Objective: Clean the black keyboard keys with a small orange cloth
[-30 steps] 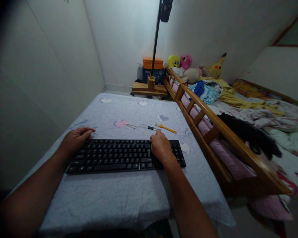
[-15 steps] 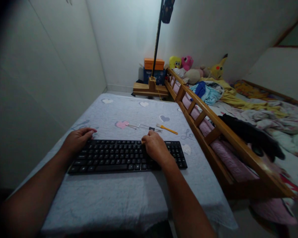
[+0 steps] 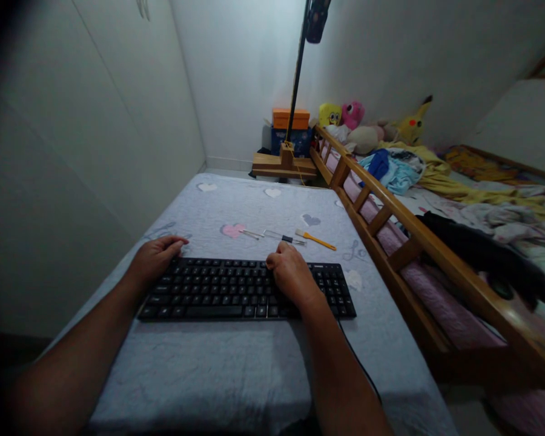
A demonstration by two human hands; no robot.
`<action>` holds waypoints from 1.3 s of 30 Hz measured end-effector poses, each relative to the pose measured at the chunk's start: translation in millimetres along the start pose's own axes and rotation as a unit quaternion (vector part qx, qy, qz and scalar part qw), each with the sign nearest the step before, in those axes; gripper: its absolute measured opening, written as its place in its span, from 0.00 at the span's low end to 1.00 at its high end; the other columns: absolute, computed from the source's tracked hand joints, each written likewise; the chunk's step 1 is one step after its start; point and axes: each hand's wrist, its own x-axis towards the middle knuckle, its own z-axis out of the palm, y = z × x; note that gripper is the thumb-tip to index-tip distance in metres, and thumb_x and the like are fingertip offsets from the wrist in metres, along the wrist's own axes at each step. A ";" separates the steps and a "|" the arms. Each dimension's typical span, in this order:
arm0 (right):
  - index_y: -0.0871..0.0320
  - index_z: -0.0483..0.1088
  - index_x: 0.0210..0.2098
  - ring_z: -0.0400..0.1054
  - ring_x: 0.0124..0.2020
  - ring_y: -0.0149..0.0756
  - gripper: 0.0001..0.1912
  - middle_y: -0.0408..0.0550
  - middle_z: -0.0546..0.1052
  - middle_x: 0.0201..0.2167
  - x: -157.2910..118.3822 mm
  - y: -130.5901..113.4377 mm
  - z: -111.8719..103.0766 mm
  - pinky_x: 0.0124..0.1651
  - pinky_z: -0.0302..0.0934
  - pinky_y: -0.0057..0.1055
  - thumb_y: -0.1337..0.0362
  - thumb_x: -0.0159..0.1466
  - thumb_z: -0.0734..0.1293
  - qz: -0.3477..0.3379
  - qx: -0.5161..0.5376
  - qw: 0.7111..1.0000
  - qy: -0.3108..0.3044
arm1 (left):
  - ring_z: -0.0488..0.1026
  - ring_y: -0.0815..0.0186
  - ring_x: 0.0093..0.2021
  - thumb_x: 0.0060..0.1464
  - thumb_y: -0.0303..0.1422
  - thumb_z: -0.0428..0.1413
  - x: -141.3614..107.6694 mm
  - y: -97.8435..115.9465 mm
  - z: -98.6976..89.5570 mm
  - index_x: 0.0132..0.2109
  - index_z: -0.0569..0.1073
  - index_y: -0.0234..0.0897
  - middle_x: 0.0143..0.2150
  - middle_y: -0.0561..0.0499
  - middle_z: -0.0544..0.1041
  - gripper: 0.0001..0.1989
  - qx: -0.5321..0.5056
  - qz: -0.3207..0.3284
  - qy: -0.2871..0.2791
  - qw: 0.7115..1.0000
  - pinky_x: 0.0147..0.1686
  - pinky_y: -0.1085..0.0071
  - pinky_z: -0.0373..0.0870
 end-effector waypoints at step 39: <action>0.56 0.79 0.40 0.64 0.44 0.38 0.14 0.50 0.72 0.40 -4.0 -2.6 14.7 0.48 0.59 0.32 0.73 0.67 0.62 -0.041 0.029 0.997 0.054 | 0.71 0.60 0.27 0.50 0.47 0.53 -3.1 6.8 -2.4 0.40 0.81 0.38 0.25 0.52 0.76 0.21 -0.015 -0.013 -0.001 1.000 0.32 0.66 0.69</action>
